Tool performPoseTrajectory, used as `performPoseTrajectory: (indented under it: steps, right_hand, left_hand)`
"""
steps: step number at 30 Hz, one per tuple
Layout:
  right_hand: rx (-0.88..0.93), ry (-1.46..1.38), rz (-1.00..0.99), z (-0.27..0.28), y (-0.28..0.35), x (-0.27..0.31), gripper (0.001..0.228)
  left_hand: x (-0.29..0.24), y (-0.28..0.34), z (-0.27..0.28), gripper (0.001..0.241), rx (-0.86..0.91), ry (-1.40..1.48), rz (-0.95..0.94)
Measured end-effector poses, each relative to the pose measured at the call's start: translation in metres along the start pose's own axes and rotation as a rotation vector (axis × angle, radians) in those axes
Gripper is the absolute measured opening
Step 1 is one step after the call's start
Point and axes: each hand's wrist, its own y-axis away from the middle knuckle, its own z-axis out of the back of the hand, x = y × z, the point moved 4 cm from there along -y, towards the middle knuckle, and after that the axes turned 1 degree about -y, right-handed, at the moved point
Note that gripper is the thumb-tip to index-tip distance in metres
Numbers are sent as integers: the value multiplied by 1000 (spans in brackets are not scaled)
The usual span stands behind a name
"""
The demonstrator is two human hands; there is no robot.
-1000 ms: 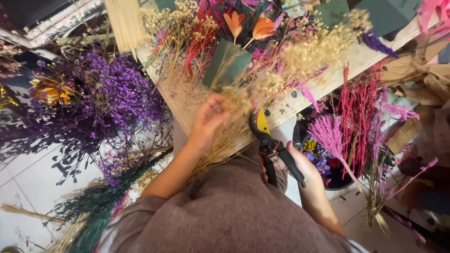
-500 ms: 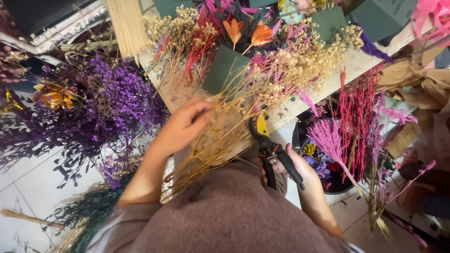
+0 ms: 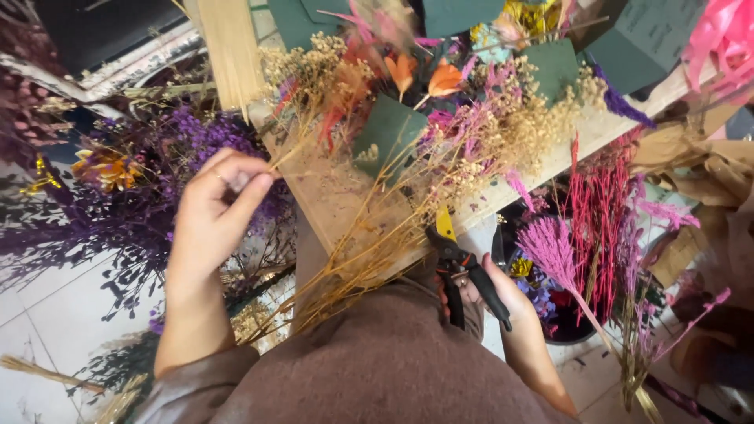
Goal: Selecting, trimming, and inserting dried flowers into floral foam blocks to create an arrangement.
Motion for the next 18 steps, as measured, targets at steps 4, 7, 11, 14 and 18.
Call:
performPoseTrajectory:
  steps: [4, 7, 11, 14, 18]
  right_hand:
    - [-201, 90, 50, 25, 15, -1, 89]
    - [-646, 691, -17, 54, 63, 3, 62]
    - [-289, 835, 151, 8, 76, 62, 62]
    - [-842, 1247, -155, -17, 73, 86, 59]
    - [-838, 1724, -245, -82, 27, 124, 60]
  left_hand:
    - [-6, -4, -25, 12, -97, 199, 67]
    - [0, -11, -50, 14, -192, 155, 1]
    - [-24, -19, -68, 21, -207, 88, -8]
    - [-45, -20, -78, 24, -227, 139, -84]
    - [-48, -28, -87, 22, -232, 185, -104]
